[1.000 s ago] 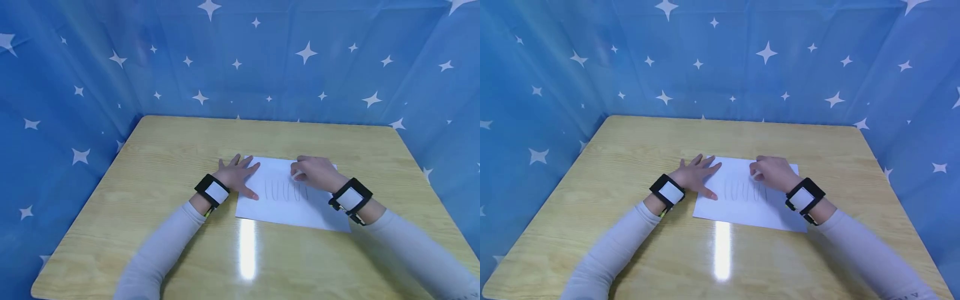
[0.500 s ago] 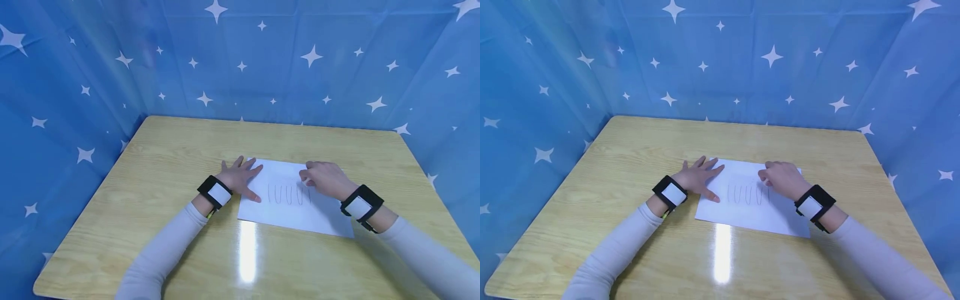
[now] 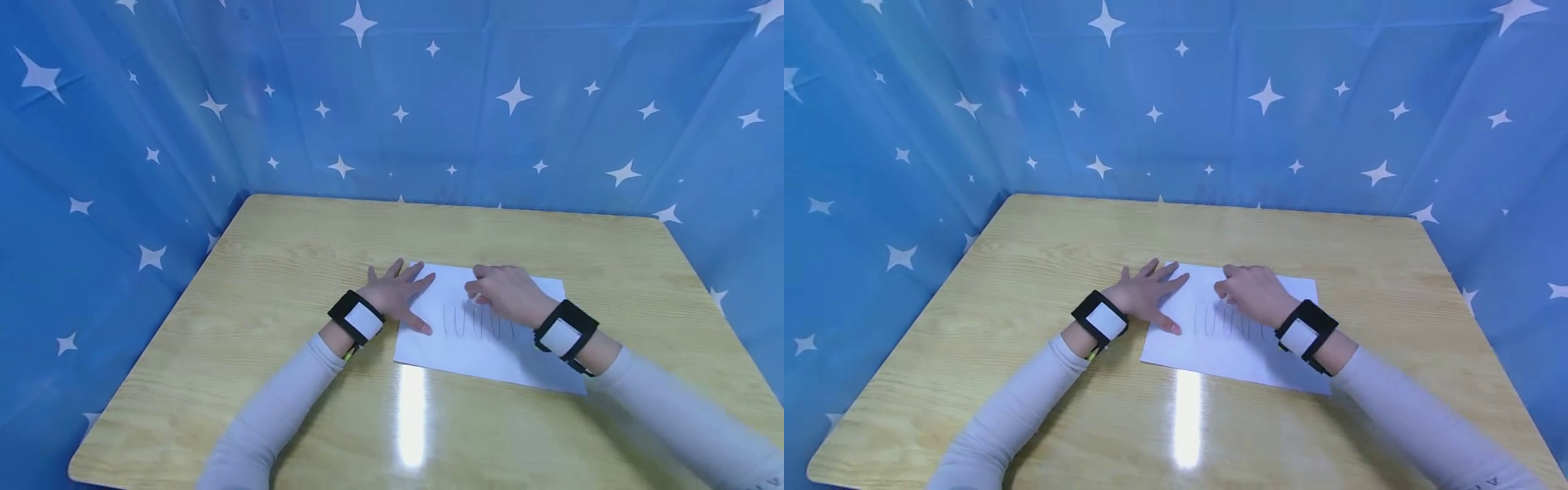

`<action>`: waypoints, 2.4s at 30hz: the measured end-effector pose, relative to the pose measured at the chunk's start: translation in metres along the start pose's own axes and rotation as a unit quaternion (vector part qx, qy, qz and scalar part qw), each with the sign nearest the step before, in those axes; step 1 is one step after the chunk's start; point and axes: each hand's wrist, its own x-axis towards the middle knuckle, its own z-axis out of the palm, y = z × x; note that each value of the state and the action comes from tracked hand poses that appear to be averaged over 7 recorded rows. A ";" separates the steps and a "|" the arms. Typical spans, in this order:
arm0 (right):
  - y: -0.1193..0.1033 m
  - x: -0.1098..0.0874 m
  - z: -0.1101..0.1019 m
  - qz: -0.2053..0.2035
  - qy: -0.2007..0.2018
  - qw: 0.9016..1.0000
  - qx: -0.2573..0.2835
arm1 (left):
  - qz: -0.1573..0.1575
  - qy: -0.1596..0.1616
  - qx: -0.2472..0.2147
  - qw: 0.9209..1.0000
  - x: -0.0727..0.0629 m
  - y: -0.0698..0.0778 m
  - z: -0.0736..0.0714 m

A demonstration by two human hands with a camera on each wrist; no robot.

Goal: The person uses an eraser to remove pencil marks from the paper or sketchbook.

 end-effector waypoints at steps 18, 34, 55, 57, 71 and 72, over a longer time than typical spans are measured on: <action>-0.016 0.013 0.011 -0.025 0.012 0.999 0.033 | 0.005 -0.015 -0.006 1.000 0.002 0.003 0.010; -0.026 0.028 0.000 -0.009 0.003 0.998 0.057 | -0.003 -0.017 0.012 1.000 0.001 -0.001 -0.004; -0.029 0.020 0.012 0.010 -0.011 0.999 0.038 | 0.006 -0.026 -0.013 1.000 0.005 0.004 0.010; -0.024 0.014 0.011 0.017 -0.012 0.999 0.025 | 0.005 -0.021 -0.010 1.000 0.006 0.005 0.009; -0.008 -0.006 0.000 0.049 -0.018 0.998 0.039 | -0.005 -0.019 0.010 1.000 0.002 0.003 0.002; -0.016 0.002 0.005 0.043 -0.023 0.998 0.045 | -0.004 -0.021 0.007 1.000 0.002 0.003 0.006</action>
